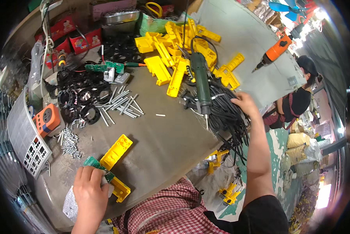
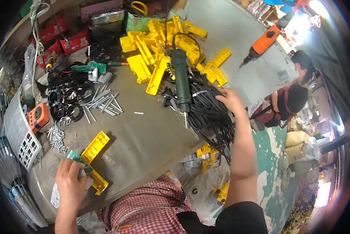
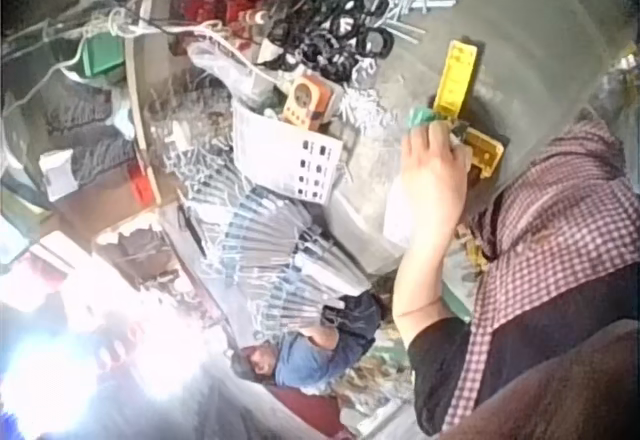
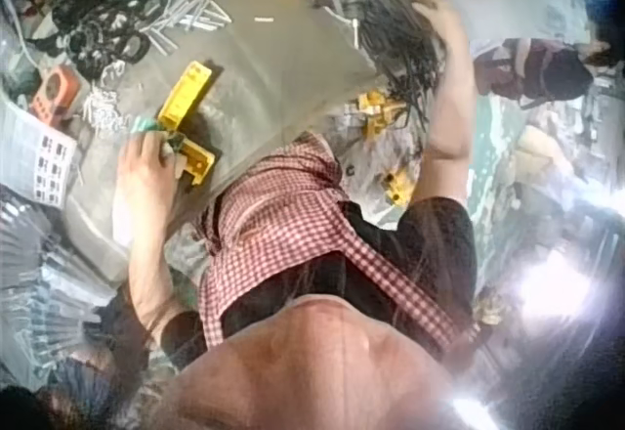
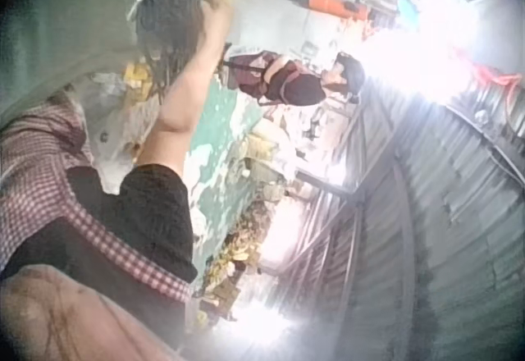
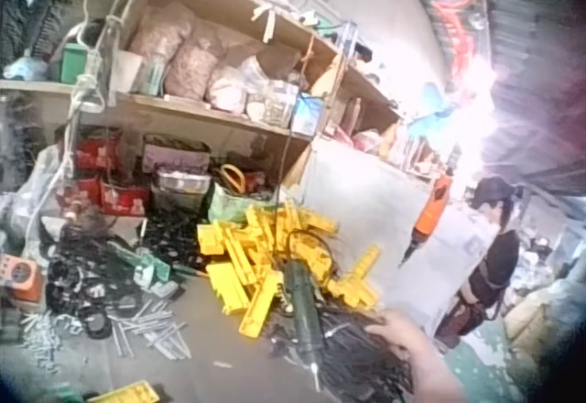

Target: Assembling the internal circuitry and outer casing of a handheld electronic device using a screwdriver and soldering iron.

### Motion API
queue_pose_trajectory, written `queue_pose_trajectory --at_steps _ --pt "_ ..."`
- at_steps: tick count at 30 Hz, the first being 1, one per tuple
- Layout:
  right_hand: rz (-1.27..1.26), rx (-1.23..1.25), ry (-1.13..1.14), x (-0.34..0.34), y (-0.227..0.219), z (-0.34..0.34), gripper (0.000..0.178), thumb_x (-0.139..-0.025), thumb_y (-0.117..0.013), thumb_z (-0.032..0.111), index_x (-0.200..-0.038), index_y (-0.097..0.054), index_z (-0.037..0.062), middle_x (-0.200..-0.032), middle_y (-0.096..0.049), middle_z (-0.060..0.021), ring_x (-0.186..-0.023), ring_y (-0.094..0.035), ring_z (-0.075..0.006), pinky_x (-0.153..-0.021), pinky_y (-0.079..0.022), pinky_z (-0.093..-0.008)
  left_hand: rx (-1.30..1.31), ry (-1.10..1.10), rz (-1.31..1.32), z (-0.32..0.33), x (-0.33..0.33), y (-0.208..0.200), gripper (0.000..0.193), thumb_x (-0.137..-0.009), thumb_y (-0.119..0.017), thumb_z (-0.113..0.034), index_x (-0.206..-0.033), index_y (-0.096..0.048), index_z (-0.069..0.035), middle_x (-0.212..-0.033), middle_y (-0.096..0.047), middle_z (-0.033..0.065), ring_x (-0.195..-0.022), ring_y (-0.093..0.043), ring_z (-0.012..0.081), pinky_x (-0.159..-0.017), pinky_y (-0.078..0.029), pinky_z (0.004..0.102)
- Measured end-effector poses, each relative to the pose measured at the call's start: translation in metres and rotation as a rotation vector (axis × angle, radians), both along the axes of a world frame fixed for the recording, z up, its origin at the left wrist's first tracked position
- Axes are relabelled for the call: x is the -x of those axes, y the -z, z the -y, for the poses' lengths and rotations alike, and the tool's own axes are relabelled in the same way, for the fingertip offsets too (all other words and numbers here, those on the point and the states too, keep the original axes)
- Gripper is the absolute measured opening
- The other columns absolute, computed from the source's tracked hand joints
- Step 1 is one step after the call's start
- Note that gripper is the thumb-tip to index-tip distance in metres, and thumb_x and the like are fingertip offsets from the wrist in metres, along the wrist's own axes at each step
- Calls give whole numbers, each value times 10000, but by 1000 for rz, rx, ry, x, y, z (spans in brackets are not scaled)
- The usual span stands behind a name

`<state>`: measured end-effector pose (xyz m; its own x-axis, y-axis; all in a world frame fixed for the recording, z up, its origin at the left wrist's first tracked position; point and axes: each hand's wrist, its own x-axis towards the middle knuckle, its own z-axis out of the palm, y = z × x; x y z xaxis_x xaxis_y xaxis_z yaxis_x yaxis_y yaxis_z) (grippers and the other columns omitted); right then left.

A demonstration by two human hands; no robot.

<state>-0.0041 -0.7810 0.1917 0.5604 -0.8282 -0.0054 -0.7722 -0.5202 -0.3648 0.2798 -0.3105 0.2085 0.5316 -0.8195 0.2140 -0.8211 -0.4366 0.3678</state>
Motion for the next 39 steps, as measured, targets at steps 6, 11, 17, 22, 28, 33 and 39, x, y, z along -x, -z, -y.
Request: queue_pose_trajectory --at_steps 6,11,17,22,28,33,39 --pt "-47 554 256 -31 -75 -67 356 -841 -591 267 -1005 -585 -49 -910 -608 -273 -910 -566 -453 -783 -444 -468 -87 11 26 -10 0 -5 334 -563 -695 -68 -882 -607 -23 -887 -570 93 -853 -524 296 -769 -398 428" --pt "1179 -412 140 -38 -100 -118 273 -927 -536 285 -962 -563 15 -772 -522 -31 -639 -440 -99 -599 -346 -238 -89 156 -34 -20 2 -14 577 -487 -775 -149 -1022 -610 -9 -1021 -553 122 -954 -525 301 -903 -380 439" --pt "1628 -1102 -455 -136 -88 -198 214 -977 -441 152 -1104 -442 -21 -845 -404 -66 -651 -384 -108 -625 -337 -237 -60 178 17 -34 3 2 601 -507 -777 -133 -1067 -592 -21 -1011 -545 114 -959 -514 296 -933 -371 472" --pt "1877 -1321 -567 -194 -97 -229 240 -980 -444 176 -1117 -430 -21 -901 -398 -65 -702 -402 -114 -670 -351 -250 -7 218 -249 -34 4 -29 678 -607 -750 -123 -1232 -514 -12 -997 -547 105 -941 -553 296 -829 -468 368" --pt "1888 -1380 -627 -234 -67 -220 323 -970 -472 263 -1139 -445 -10 -931 -451 -73 -745 -428 -136 -710 -382 -268 380 46 -1427 -27 -9 -25 334 -878 -622 -77 -1198 -555 -9 -953 -629 54 -845 -583 95 -752 -487 249" --pt "1494 -1045 -176 -251 -29 -210 263 -949 -522 271 -1061 -540 34 -907 -588 -73 -763 -544 -165 -687 -423 -296 576 -136 -764 -19 -38 13 288 -929 -481 -17 -1213 -508 18 -1038 -644 117 -948 -618 162 -812 -503 283" --pt "610 -399 -165 -260 10 -202 182 -923 -564 181 -929 -583 -1 -723 -590 -41 -619 -554 -122 -555 -430 -249 854 -297 -818 -14 -60 20 552 -927 -405 29 -1414 -152 -28 -1103 -622 181 -1004 -610 200 -932 -444 337"
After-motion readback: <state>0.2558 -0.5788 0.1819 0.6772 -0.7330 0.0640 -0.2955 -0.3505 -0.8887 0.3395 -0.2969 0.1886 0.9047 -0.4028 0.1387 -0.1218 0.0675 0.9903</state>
